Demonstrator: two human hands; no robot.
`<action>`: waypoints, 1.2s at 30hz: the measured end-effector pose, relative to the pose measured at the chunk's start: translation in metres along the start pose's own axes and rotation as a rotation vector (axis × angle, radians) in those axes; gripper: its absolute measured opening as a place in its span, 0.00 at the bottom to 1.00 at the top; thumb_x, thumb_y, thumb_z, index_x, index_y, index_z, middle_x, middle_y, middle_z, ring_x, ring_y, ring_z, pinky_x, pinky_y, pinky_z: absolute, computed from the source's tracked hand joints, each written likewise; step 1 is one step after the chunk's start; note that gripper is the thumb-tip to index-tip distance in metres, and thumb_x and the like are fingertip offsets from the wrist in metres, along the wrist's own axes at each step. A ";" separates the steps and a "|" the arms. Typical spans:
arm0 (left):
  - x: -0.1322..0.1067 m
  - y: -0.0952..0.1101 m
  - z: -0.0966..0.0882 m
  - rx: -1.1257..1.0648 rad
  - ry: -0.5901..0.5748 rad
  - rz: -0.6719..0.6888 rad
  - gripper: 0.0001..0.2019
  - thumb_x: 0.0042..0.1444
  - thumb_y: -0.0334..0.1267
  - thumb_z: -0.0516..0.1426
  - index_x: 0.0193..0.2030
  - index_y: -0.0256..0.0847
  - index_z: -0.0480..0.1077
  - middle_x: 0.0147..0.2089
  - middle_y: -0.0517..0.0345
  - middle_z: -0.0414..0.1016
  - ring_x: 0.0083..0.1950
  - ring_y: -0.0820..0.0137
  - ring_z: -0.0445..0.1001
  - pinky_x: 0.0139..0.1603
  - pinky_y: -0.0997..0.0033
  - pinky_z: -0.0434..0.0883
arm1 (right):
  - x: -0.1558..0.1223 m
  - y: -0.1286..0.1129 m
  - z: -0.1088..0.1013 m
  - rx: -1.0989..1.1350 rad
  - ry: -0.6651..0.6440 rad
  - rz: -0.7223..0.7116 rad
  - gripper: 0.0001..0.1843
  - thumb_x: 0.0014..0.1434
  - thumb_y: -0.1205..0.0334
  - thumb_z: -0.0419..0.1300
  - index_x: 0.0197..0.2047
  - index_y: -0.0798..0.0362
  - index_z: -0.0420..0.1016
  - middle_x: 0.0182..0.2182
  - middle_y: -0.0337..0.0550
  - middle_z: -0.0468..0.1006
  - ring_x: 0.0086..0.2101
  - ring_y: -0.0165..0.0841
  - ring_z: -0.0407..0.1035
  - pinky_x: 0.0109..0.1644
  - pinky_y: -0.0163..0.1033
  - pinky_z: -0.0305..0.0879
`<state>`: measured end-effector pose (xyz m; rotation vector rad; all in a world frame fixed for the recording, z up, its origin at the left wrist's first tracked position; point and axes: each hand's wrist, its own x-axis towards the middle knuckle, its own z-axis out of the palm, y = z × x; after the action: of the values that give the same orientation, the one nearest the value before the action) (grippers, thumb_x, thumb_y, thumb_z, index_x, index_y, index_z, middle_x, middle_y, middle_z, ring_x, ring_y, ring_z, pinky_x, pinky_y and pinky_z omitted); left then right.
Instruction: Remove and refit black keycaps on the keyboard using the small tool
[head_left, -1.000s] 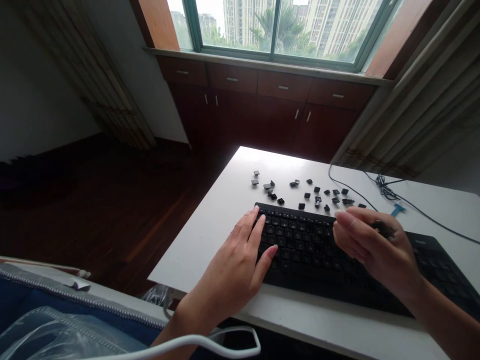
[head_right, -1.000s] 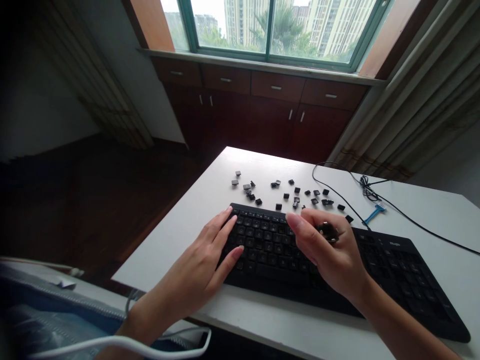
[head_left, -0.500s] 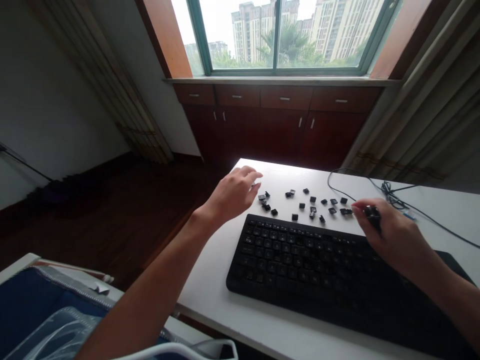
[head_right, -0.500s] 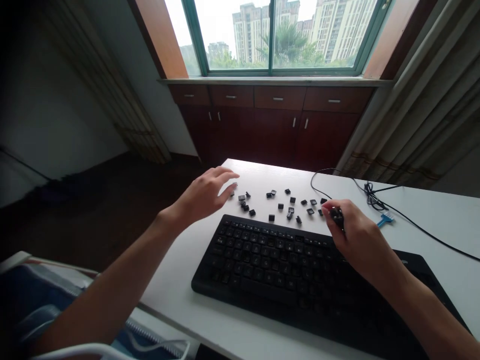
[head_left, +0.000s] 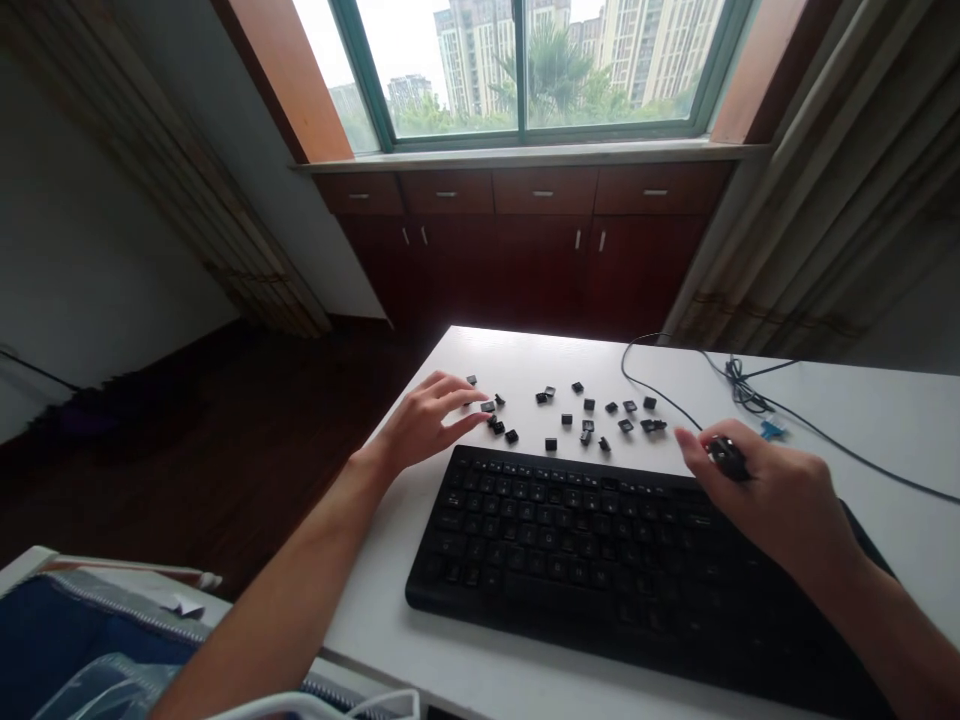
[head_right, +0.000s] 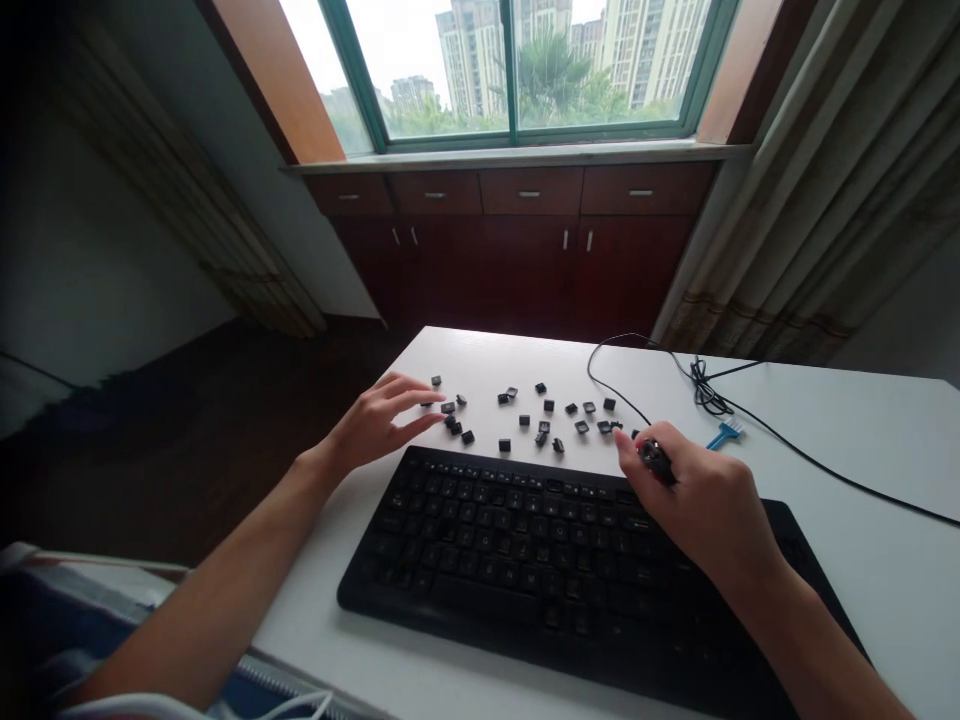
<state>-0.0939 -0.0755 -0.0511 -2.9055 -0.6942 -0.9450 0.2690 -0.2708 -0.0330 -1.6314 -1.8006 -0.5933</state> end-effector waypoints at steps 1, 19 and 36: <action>-0.002 -0.002 -0.001 -0.006 -0.005 -0.008 0.13 0.63 0.40 0.63 0.53 0.44 0.76 0.45 0.54 0.79 0.48 0.65 0.75 0.50 0.62 0.76 | 0.000 0.001 0.000 -0.010 -0.006 0.009 0.17 0.66 0.50 0.61 0.31 0.53 0.73 0.15 0.30 0.62 0.15 0.23 0.56 0.23 0.33 0.53; -0.006 -0.010 0.009 -0.042 0.018 -0.152 0.13 0.65 0.36 0.59 0.55 0.44 0.75 0.49 0.51 0.78 0.50 0.65 0.75 0.54 0.60 0.75 | 0.003 0.026 -0.001 -0.128 -0.397 0.359 0.18 0.67 0.44 0.53 0.45 0.48 0.76 0.24 0.41 0.77 0.23 0.39 0.71 0.27 0.40 0.61; -0.009 -0.014 0.007 -0.004 0.050 -0.186 0.11 0.65 0.36 0.57 0.52 0.43 0.73 0.38 0.55 0.76 0.38 0.67 0.72 0.41 0.66 0.75 | 0.003 0.031 0.001 0.013 -0.498 0.443 0.17 0.67 0.48 0.54 0.44 0.50 0.78 0.39 0.47 0.83 0.33 0.40 0.76 0.34 0.42 0.67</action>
<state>-0.1025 -0.0654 -0.0631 -2.8478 -0.9730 -1.0322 0.2995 -0.2638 -0.0343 -2.2184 -1.6634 0.0323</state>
